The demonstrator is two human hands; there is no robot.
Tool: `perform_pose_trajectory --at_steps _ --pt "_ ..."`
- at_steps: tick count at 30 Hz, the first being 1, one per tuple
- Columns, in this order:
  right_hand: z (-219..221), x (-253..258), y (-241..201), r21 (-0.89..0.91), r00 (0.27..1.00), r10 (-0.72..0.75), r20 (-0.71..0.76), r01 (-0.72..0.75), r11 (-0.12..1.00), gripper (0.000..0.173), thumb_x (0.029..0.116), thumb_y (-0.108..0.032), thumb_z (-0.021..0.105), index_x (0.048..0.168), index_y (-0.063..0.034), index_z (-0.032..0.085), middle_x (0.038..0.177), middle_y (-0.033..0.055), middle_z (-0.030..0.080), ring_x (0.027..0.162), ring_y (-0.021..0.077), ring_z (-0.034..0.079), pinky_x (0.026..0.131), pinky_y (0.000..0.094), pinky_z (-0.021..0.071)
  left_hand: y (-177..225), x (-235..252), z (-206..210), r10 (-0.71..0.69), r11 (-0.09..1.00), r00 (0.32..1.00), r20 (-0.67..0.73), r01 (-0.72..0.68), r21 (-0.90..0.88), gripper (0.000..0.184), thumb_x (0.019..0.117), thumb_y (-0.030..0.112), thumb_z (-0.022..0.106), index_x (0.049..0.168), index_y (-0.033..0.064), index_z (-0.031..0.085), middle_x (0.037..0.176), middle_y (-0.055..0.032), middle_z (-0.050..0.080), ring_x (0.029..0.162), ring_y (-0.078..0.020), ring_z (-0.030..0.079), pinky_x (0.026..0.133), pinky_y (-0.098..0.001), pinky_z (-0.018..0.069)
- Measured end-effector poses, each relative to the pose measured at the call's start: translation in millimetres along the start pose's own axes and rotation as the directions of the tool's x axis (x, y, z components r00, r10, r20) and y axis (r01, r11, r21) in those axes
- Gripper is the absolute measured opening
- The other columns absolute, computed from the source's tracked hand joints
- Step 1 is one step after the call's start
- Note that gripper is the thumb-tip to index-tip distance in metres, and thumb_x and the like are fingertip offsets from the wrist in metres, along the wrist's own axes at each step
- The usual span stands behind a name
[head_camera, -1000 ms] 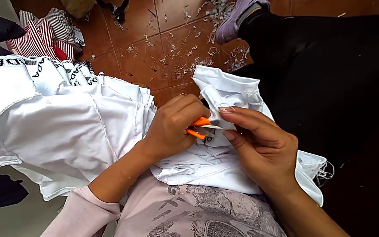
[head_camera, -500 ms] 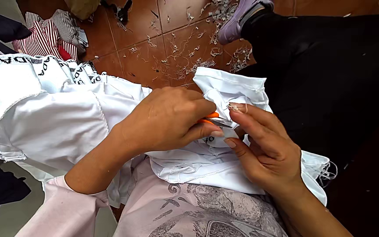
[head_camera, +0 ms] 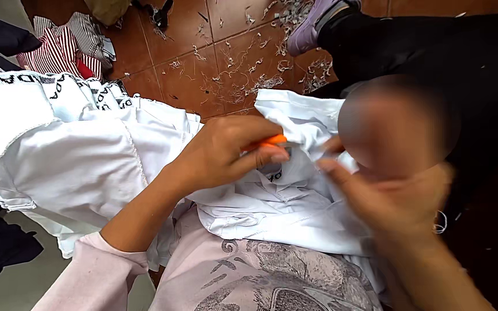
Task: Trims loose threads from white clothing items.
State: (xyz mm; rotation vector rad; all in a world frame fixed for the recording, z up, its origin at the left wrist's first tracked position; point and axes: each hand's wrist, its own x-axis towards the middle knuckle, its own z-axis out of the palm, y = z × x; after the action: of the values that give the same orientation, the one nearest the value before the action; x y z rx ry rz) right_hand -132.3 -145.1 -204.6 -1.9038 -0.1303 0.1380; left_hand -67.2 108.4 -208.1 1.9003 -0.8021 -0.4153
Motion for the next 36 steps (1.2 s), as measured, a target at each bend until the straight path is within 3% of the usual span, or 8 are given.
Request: perform_pose_trajectory --at_steps 2,4,8,12,17,20,25,36 --pt "-31 16 4 -0.212 0.964 0.195 -0.178 -0.232 0.949 0.083 0.0964 -0.045 0.069 0.157 -0.0002 0.032 0.152 0.013 0.047 0.131 0.0134 0.054 0.109 0.0317 0.0477 -10 -7 8 -0.096 0.987 0.98 -0.177 0.071 -0.144 0.044 0.1066 0.032 0.053 0.115 -0.0096 0.065 0.092 -0.008 0.065 0.08 -0.0051 0.058 0.073 -0.022 0.0515" --pt "-43 26 7 -0.439 0.91 0.239 -0.339 -0.378 0.815 0.082 0.0999 -0.057 0.057 0.149 0.0068 0.041 0.143 0.0264 0.054 0.134 0.0256 0.054 0.114 0.0432 0.042 -13 -18 14 -0.192 0.963 0.945 -0.266 0.13 -0.235 0.046 0.1039 0.033 0.058 0.121 -0.0097 0.057 0.093 -0.0047 0.058 0.078 -0.0023 0.053 0.069 -0.0178 0.048" --pt "-8 26 -21 -0.538 0.998 -0.067 -0.002 0.055 0.841 0.046 0.1056 -0.023 0.054 0.14 0.0087 0.054 0.142 0.0305 0.055 0.135 0.042 0.051 0.114 0.0536 0.0382 -6 -47 25 -0.466 0.884 0.85 -0.244 0.435 -0.171 0.027 0.0867 0.006 0.064 0.111 -0.0044 0.061 0.091 -0.0086 0.062 0.075 -0.0087 0.057 0.065 -0.0235 0.0492" --pt "59 29 -15 -0.332 0.903 -0.097 0.419 0.251 0.909 0.027 0.0932 -0.016 0.067 0.113 0.0013 0.069 0.111 0.0182 0.071 0.104 0.035 0.068 0.089 0.0485 0.0552 3 -76 37 -0.619 0.785 0.741 -0.26 0.598 -0.162 0.026 0.0836 0.002 0.06 0.109 -0.0008 0.059 0.095 -0.0087 0.061 0.077 -0.0101 0.058 0.066 -0.0249 0.0496" --pt "93 24 6 -0.422 0.866 0.017 0.499 0.226 0.878 0.006 0.0887 -0.005 0.073 0.086 0.0005 0.073 0.082 0.0174 0.068 0.082 0.0367 0.068 0.069 0.0496 0.0547 12 -94 53 -0.637 0.768 0.719 -0.279 0.563 -0.305 0.025 0.0852 0.004 0.062 0.109 -0.0004 0.057 0.09 -0.0064 0.06 0.073 -0.0078 0.058 0.063 -0.0216 0.0489" --pt "79 27 5 -0.334 0.909 0.098 0.405 0.047 0.942 0.015 0.0955 -0.008 0.065 0.086 -0.0034 0.074 0.072 0.01 0.07 0.067 0.0251 0.069 0.06 0.0466 0.0531 12 -93 51 -0.594 0.804 0.762 -0.257 0.548 -0.233 0.029 0.0944 0.021 0.066 0.113 0.0002 0.059 0.089 -0.0041 0.062 0.076 -0.0063 0.059 0.068 -0.0222 0.0516" --pt "60 32 8 -0.17 0.798 0.376 0.47 -0.336 0.926 0.02 0.1078 -0.022 0.051 0.091 -0.0117 0.056 0.066 -0.0046 0.065 0.059 0.0036 0.066 0.059 0.0235 0.056 2 -79 25 -0.305 0.882 0.94 -0.152 0.339 0.328 0.042 0.0978 0.042 0.062 0.103 0.001 0.073 0.087 -0.0115 0.07 0.083 -0.028 0.066 0.071 -0.0421 0.0531" --pt "59 35 9 -0.01 0.783 0.34 0.522 -0.393 0.92 0.023 0.1077 -0.023 0.051 0.088 -0.0126 0.054 0.062 -0.0053 0.063 0.052 0.0022 0.064 0.05 0.0181 0.0536 -1 -40 10 -0.26 0.905 0.953 0.153 0.186 0.382 0.036 0.0996 0.038 0.059 0.092 0.0053 0.072 0.081 -0.0089 0.07 0.077 -0.0255 0.071 0.062 -0.0438 0.0534"
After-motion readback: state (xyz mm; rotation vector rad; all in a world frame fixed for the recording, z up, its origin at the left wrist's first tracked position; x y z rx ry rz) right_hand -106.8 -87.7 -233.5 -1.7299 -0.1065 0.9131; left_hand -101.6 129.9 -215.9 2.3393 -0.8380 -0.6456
